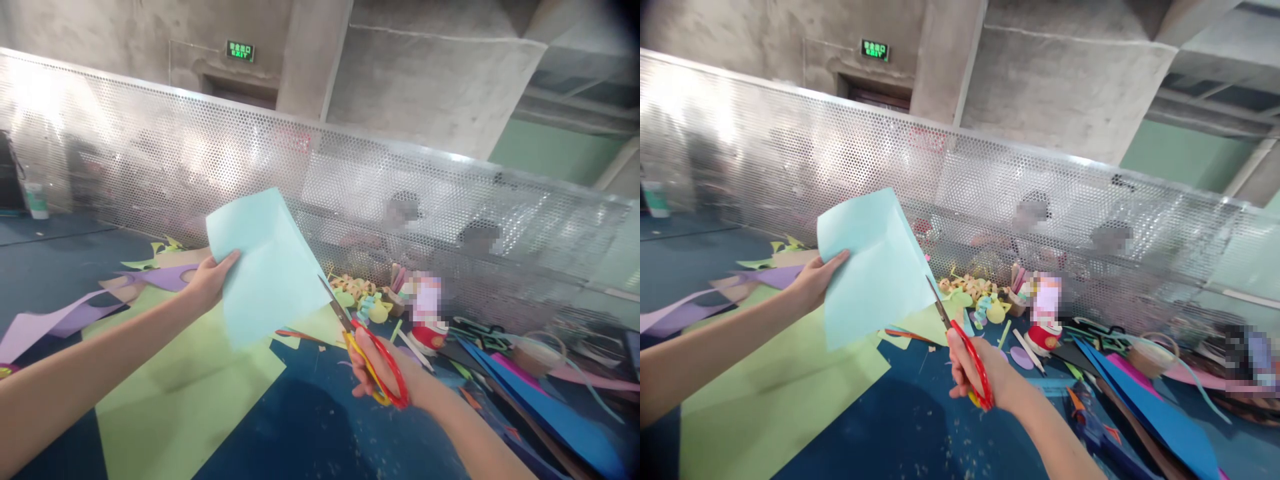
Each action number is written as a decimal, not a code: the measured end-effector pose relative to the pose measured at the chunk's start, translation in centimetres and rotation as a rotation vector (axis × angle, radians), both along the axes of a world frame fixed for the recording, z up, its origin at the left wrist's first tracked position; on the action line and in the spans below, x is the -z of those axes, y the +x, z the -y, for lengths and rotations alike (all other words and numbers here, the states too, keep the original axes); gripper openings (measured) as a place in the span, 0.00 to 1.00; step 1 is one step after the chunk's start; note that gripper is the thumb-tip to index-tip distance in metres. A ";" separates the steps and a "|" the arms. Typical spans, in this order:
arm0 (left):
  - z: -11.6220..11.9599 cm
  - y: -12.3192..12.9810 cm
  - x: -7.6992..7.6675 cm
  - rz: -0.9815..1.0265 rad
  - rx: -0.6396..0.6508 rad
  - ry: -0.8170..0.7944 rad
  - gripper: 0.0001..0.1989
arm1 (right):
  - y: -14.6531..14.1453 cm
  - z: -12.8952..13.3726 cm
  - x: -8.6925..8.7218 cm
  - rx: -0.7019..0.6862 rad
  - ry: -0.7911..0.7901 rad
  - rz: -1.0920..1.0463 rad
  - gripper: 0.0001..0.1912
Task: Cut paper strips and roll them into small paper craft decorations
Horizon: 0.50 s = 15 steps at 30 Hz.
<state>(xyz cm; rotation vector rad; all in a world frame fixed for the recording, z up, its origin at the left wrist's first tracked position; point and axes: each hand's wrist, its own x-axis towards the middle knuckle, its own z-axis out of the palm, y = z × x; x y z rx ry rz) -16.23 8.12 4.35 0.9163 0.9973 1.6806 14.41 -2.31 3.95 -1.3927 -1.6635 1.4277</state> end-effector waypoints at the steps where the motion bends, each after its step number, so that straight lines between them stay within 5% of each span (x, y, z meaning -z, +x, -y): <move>1: 0.1 0.1 -0.1 -0.003 0.002 -0.007 0.07 | 0.1 0.0 0.2 -0.028 0.015 -0.010 0.25; 15: 1.4 1.7 -0.6 0.030 0.045 0.011 0.07 | -0.5 1.1 -1.7 -0.083 0.065 -0.101 0.22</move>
